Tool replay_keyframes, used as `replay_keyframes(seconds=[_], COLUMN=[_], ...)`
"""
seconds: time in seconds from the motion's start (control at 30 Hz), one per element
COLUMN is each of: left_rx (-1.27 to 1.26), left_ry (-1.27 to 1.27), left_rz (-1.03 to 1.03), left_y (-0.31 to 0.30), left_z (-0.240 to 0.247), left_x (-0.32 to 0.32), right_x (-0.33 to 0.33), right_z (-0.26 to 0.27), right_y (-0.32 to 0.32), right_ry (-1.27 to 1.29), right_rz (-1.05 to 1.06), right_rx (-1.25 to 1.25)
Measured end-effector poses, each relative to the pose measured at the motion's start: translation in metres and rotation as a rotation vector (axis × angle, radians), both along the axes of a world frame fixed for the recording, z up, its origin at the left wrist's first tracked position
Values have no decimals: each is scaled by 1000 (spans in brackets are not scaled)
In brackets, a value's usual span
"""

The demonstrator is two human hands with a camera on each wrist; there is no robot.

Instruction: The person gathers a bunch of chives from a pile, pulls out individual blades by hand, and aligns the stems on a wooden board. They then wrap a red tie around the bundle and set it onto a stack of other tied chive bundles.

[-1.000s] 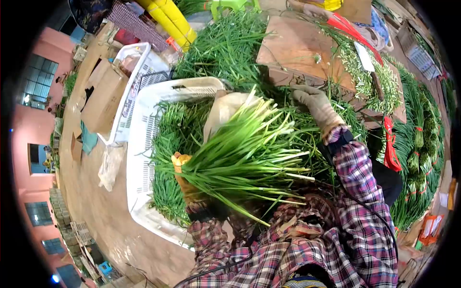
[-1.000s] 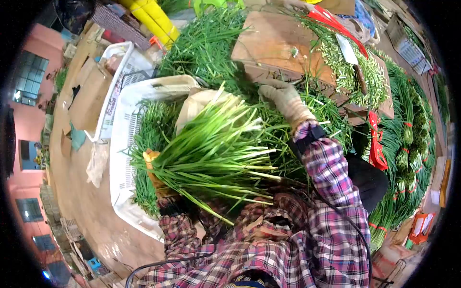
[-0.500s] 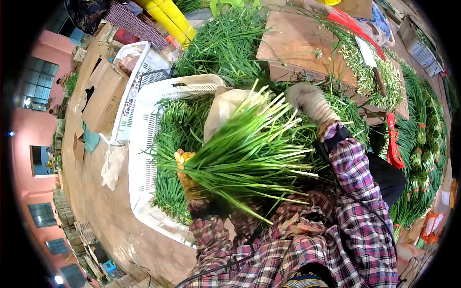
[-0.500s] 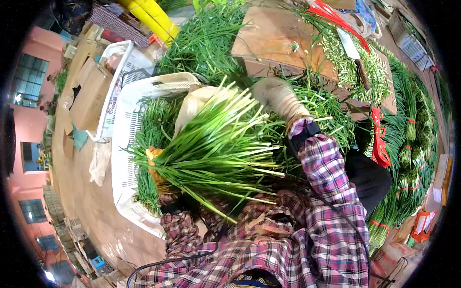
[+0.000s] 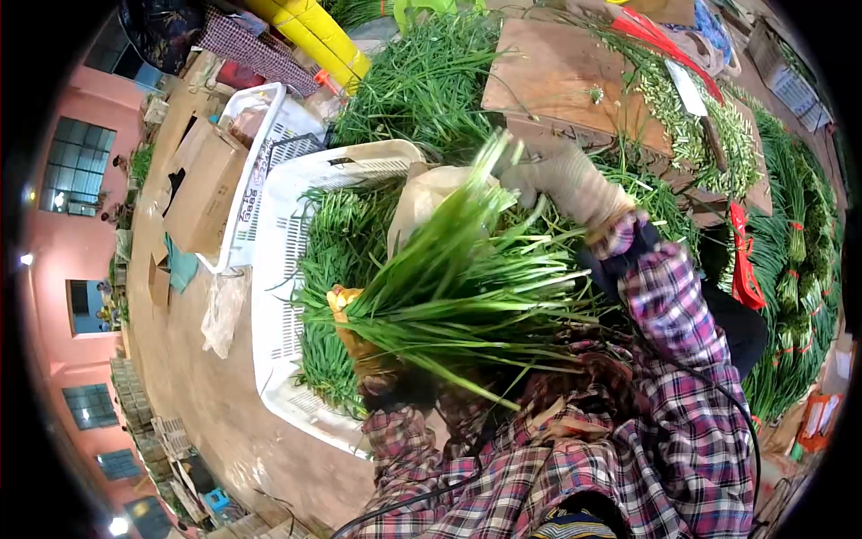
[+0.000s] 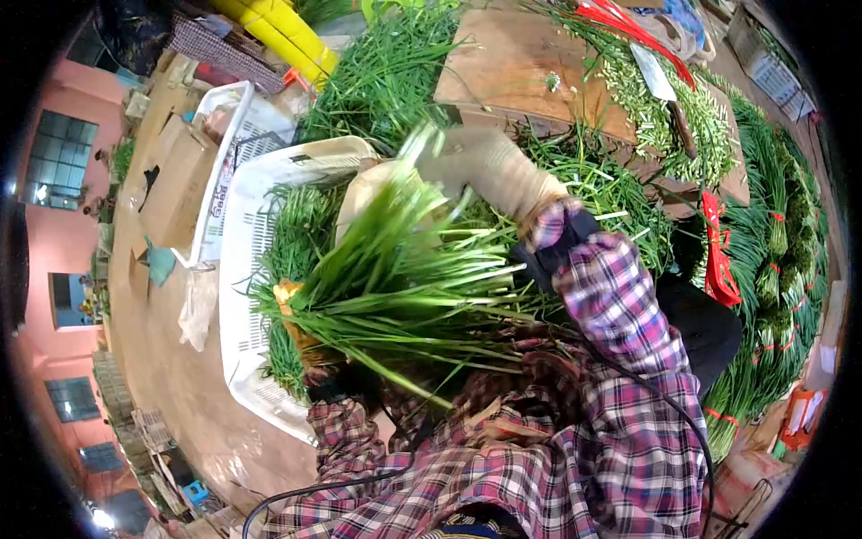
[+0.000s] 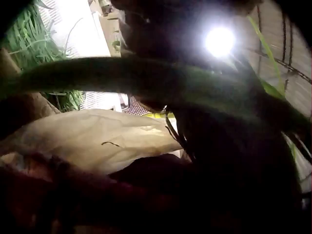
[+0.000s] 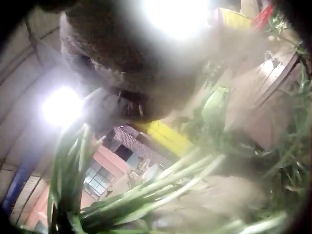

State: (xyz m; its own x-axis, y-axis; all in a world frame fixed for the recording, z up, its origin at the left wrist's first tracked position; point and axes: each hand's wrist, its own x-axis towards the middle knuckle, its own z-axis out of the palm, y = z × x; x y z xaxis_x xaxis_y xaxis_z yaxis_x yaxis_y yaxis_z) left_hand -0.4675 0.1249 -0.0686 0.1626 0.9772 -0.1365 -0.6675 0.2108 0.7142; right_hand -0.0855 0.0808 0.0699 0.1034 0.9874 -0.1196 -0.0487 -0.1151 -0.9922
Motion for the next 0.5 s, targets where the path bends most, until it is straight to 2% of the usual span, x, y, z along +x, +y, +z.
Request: replay_keyframes(seconds=[0.03, 0.07, 0.13, 0.17, 0.2, 0.27, 0.3, 0.33, 0.4, 0.43, 0.47, 0.5], left_rx=[56, 91, -21, -54, -87, 34, -107, -115, -23, -87, -85, -151], left_ry=[190, 379, 255, 222, 189, -294, 147, 148, -262, -180, -182, -85], left_rz=[92, 187, 90, 75, 61, -107, 158, 157, -74, 18, 13, 78], left_y=[-1, -3, 1, 0, -1, 0, -17, -15, -8, -8, -10, -12], left_z=[-6, -11, 0, 2, 3, 1, 43, 40, 35, 36, 36, 37], left_x=[3, 7, 7, 6, 6, 7, 36, 35, 33, 33, 35, 36], right_x=[0, 2, 4, 2, 10, 19, 21, 21, 1, -7, -14, -22], right_z=[-1, 0, -15, -35, -46, -65, -67, -64, -39, -28, -19, -7], right_y=[11, 17, 17, 14, 6, -13, -25, -37, -57, -61, -61, -55], right_ry=[59, 52, 85, 278, 361, 245, 114, -17, -118, -72, -23, -84], right_rz=[-5, -3, -36, -170, -220, -524, -527, -531, -417, -299, -181, -143], right_rx=[80, -11, -43, 35, -77, -253, -175, -95, -26, -122, -216, -256])
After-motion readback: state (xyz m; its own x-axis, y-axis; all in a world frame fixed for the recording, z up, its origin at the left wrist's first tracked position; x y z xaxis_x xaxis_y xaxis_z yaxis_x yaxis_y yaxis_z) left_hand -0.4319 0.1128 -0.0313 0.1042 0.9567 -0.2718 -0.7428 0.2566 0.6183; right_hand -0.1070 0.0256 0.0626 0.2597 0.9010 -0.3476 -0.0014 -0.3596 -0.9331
